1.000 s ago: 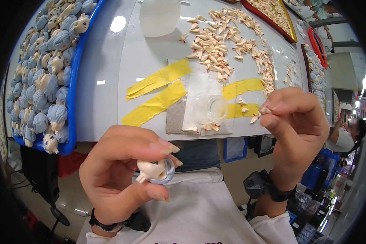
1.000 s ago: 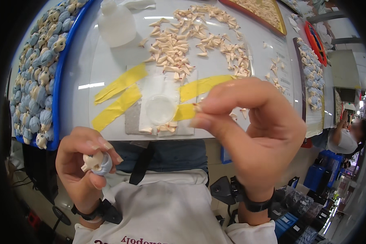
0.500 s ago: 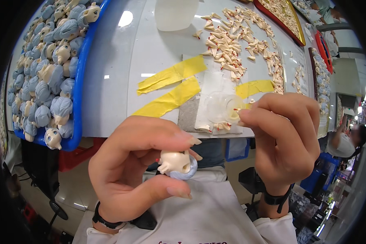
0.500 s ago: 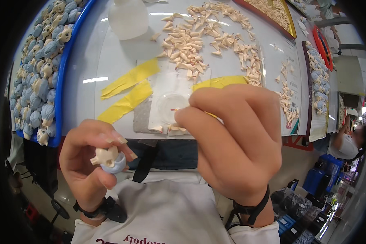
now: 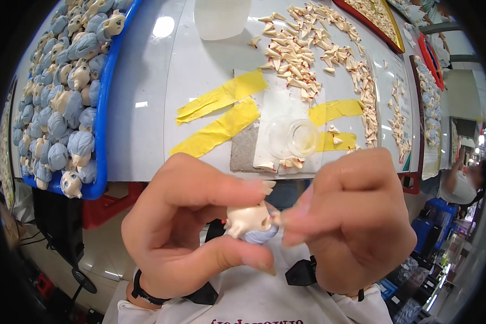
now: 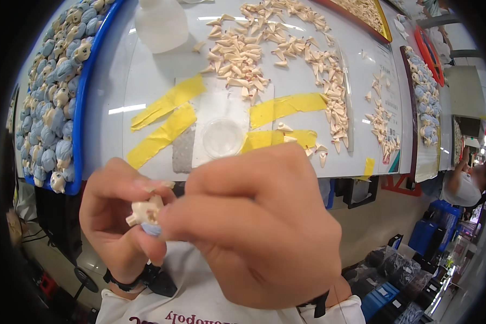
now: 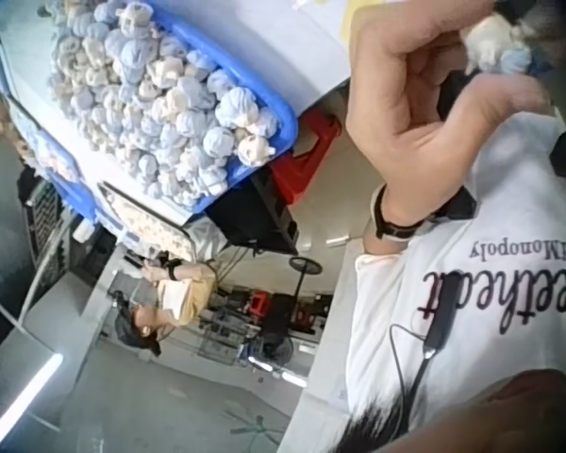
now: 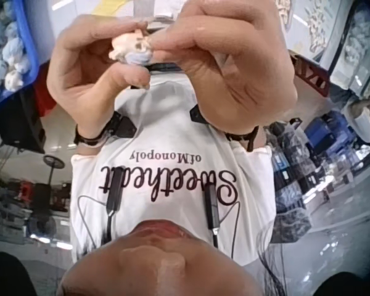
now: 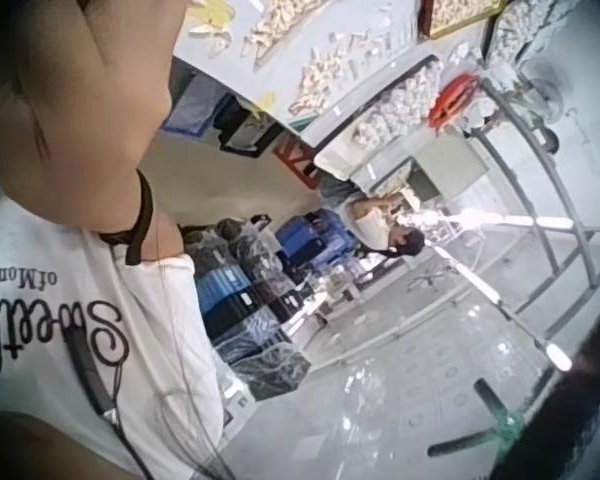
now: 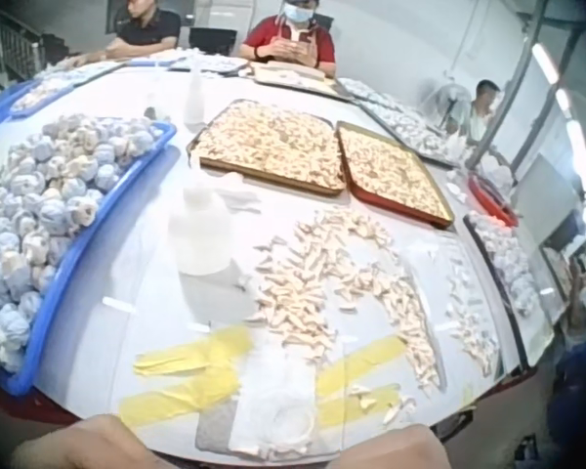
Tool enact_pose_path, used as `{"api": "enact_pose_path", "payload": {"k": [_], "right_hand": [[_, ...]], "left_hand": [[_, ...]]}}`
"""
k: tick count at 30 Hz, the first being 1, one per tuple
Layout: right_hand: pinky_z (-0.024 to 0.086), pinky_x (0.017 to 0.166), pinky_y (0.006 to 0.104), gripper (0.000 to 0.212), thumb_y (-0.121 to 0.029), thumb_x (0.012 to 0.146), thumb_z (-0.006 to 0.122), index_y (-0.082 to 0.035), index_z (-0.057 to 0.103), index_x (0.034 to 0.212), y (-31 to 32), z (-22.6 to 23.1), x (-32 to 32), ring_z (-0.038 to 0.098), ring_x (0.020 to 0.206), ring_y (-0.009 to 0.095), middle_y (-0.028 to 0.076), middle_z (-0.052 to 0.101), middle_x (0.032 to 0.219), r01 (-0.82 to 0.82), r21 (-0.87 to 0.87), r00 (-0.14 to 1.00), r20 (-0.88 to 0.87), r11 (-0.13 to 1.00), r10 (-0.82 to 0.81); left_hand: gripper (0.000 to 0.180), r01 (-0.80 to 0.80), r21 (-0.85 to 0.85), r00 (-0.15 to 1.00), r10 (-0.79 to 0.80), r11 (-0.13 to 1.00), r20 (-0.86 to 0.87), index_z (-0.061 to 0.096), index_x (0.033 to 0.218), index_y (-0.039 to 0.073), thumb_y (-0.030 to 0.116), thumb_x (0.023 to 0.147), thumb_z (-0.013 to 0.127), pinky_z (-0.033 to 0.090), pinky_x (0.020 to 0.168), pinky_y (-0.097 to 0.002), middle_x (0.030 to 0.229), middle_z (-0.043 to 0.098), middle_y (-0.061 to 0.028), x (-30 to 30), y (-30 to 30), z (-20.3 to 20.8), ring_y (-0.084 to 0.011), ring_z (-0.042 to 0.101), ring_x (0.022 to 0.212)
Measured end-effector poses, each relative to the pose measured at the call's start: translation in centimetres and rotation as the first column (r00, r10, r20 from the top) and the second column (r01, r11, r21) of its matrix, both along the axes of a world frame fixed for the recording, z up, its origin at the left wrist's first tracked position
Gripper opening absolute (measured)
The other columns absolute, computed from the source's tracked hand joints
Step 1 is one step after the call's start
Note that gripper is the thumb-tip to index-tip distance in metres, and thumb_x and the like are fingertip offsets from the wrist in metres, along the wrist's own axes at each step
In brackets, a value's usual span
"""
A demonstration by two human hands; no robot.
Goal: The person assembles small doll heads by attaching tiny beige components to the face of a blue-wrapped head. They repeatedly pick up a component from the table, apply it to the doll head, and place the finished head into a blue tray.
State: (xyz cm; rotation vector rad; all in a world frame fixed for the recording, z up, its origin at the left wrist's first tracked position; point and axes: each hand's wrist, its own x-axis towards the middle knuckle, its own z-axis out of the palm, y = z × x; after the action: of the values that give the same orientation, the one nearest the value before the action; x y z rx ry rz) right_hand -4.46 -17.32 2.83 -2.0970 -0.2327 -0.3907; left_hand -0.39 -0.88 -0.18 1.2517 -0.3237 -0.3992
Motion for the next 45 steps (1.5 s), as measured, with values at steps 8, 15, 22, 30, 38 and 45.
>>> {"api": "enact_pose_path", "payload": {"k": [8, 15, 22, 30, 38, 45], "right_hand": [[0.036, 0.056, 0.0225, 0.025, 0.004, 0.058, 0.07, -0.011, 0.062, 0.077, 0.6, -0.3, 0.1, 0.05, 0.062, 0.012, 0.002, 0.054, 0.072, 0.032, -0.039, 0.997, 0.074, 0.999, -0.029], [0.034, 0.055, 0.0219, 0.027, 0.0, 0.059, 0.072, -0.015, 0.062, 0.079, 0.3, 0.4, 0.0, 0.046, 0.061, 0.012, 0.002, 0.052, 0.075, 0.017, -0.106, 0.997, 0.072, 0.994, -0.01], [0.031, 0.053, 0.022, 0.027, -0.006, 0.06, 0.076, -0.017, 0.059, 0.078, 0.1, 0.2, -0.2, 0.042, 0.059, 0.011, -0.001, 0.044, 0.072, -0.011, -0.045, 0.999, 0.04, 0.999, 0.013], [0.031, 0.054, 0.0233, 0.021, -0.008, 0.063, 0.074, -0.016, 0.059, 0.076, -0.2, -0.9, -0.5, 0.045, 0.06, 0.011, -0.001, 0.048, 0.07, 0.038, -0.098, 0.992, 0.12, 0.994, -0.026], [0.033, 0.055, 0.0231, 0.019, -0.004, 0.063, 0.073, -0.015, 0.06, 0.073, -0.3, -0.9, -0.3, 0.046, 0.058, 0.011, -0.001, 0.049, 0.069, 0.012, -0.017, 0.995, 0.1, 1.0, -0.01], [0.034, 0.055, 0.0236, 0.02, -0.001, 0.062, 0.071, -0.014, 0.06, 0.071, -0.6, -0.7, -0.2, 0.05, 0.059, 0.011, -0.001, 0.052, 0.07, -0.032, -0.04, 0.994, 0.107, 0.999, 0.036]], "left_hand": [[0.034, -0.047, 0.084, 0.967, 0.024, 0.995, 0.253, 0.054, 0.093, -0.002, 0.013, 0.07, 0.073, 0.049, 0.065, -0.0254, 0.083, 0.051, -0.009, -0.2, 0.9, -0.8, -0.0132, 0.055, 0.071], [0.04, -0.017, 0.048, 0.914, -0.004, 0.999, 0.405, 0.05, 0.095, 0.001, 0.019, 0.07, 0.075, 0.05, 0.065, -0.0281, 0.086, 0.049, -0.0094, 0.1, 0.4, -1.2, -0.0169, 0.056, 0.071], [0.036, 0.108, -0.09, 0.902, -0.06, 0.99, 0.427, 0.045, 0.095, 0.005, 0.023, 0.075, 0.07, 0.051, 0.066, -0.0348, 0.099, 0.047, -0.0162, 0.5, -0.1, -1.6, -0.0267, 0.059, 0.079], [0.04, 0.079, -0.154, 0.97, -0.04, 0.985, 0.241, 0.044, 0.098, 0.004, 0.026, 0.076, 0.068, 0.052, 0.07, -0.0351, 0.097, 0.051, -0.0163, -0.3, 0.0, -1.9, -0.0272, 0.059, 0.084], [0.039, 0.086, -0.091, 0.959, -0.058, 0.992, 0.279, 0.047, 0.093, 0.001, 0.022, 0.073, 0.072, 0.052, 0.067, -0.0325, 0.093, 0.054, -0.0142, -0.2, 0.0, -1.6, -0.0243, 0.06, 0.08], [0.038, 0.006, -0.161, 0.981, 0.026, 0.987, 0.194, 0.059, 0.091, -0.005, 0.01, 0.061, 0.077, 0.051, 0.073, -0.032, 0.091, 0.062, -0.0211, -0.5, 0.0, -1.4, -0.0286, 0.063, 0.084]]}}
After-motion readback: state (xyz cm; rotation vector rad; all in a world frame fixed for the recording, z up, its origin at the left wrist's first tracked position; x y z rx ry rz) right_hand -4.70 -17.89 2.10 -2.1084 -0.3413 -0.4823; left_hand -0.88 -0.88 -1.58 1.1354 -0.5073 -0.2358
